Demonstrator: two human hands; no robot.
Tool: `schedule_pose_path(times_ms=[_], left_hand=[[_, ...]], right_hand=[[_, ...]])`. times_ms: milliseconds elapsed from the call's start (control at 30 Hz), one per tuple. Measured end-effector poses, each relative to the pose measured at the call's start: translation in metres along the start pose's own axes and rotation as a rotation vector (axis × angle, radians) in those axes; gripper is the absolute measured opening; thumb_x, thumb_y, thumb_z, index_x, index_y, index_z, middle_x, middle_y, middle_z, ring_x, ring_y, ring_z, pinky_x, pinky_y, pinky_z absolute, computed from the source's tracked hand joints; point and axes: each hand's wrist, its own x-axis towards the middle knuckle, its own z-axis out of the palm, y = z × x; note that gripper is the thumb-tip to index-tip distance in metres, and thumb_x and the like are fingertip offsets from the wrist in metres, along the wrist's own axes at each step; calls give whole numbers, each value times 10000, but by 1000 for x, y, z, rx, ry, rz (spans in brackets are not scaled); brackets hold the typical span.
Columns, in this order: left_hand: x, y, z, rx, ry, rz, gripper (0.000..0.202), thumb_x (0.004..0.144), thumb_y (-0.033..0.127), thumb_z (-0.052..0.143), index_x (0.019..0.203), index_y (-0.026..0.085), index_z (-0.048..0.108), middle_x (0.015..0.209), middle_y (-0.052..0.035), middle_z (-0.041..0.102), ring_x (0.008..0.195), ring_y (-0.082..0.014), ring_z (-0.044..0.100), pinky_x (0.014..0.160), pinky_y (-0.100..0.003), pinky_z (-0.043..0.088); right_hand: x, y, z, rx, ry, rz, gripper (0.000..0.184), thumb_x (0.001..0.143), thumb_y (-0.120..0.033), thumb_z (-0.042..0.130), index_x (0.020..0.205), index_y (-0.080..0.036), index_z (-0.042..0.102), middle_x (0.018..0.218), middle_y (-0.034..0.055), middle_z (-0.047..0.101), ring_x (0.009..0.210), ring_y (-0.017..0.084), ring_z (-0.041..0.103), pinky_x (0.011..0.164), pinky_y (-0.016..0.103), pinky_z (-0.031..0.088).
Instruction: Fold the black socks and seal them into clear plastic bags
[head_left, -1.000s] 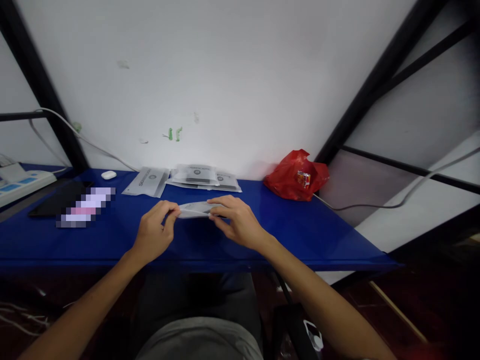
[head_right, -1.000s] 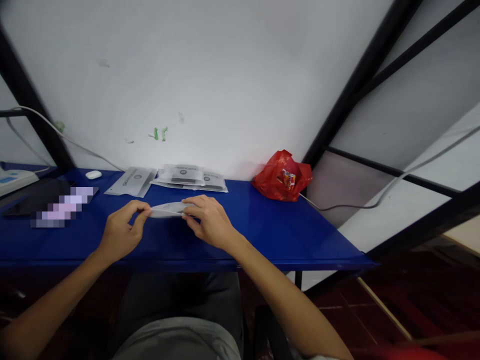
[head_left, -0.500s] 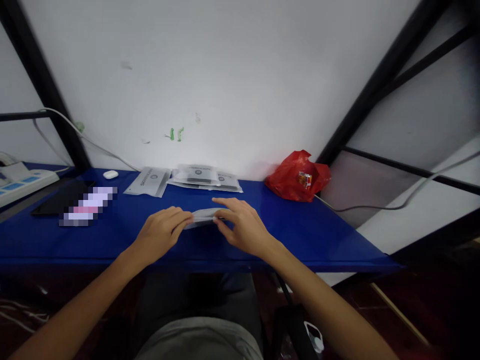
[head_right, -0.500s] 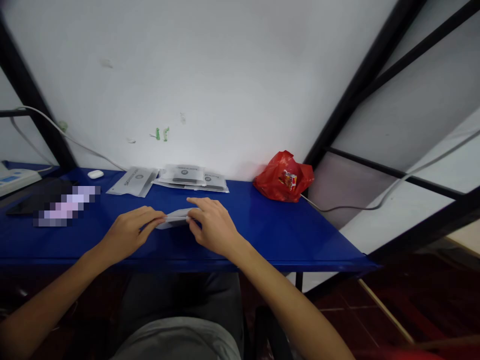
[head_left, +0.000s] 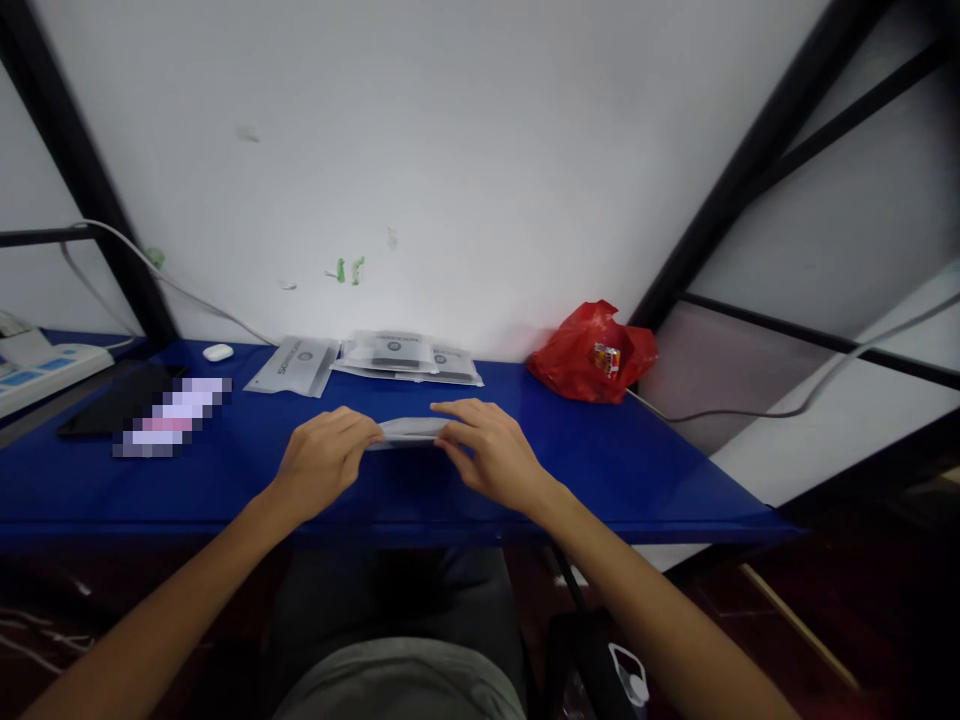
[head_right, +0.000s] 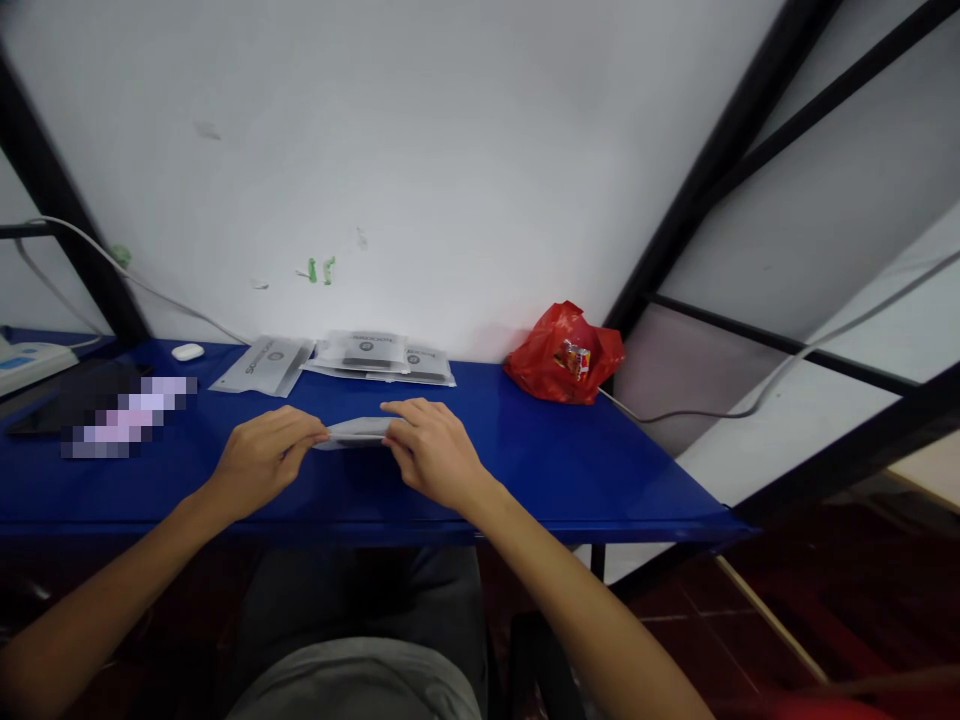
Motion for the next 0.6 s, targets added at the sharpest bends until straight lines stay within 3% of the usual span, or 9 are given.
schedule_pose_path(times_ms=[167,300,367,467,600], left_hand=[[-4,-21,5,49,3,-132,244,909,209,429,810,203,652,822,-5,702,773,-146,630,733,-262,465],[-2,-27,11,-4,-187,-271,268,926,311,404,846,233,648,895,2,696,858,-164,627,771,-284,470],[-3,-30,13,-84,-290,-376,254,908,391,430,958,244,631,997,-4,680,939,-179,616,817,-305,473],[-13,-37,15,-144,-359,-535,421,889,486,412,1192,221,536,1193,-48,613,1102,-211,558,937,-355,437],[-31,-44,21,6,-441,-628,478,906,442,327,1258,170,503,1293,-95,542,1227,-276,445,1000,-444,377]], right_hand=[[-10,23,-1,-110,10,84,134,831,-150,538,799,-188,663,1136,64,659,967,230,593,771,384,466],[-15,38,7,-96,-66,186,118,823,-177,572,805,-207,685,1153,67,652,1015,246,592,809,412,479],[-20,45,14,-8,-108,235,105,817,-258,609,867,-222,694,1191,72,634,1060,248,587,864,427,482],[-34,55,24,119,-94,341,279,846,-370,572,1059,-215,660,1240,97,605,1144,243,558,972,440,442],[-56,67,39,144,-110,493,383,908,-381,442,1189,-176,602,1273,126,579,1210,249,512,1031,458,393]])
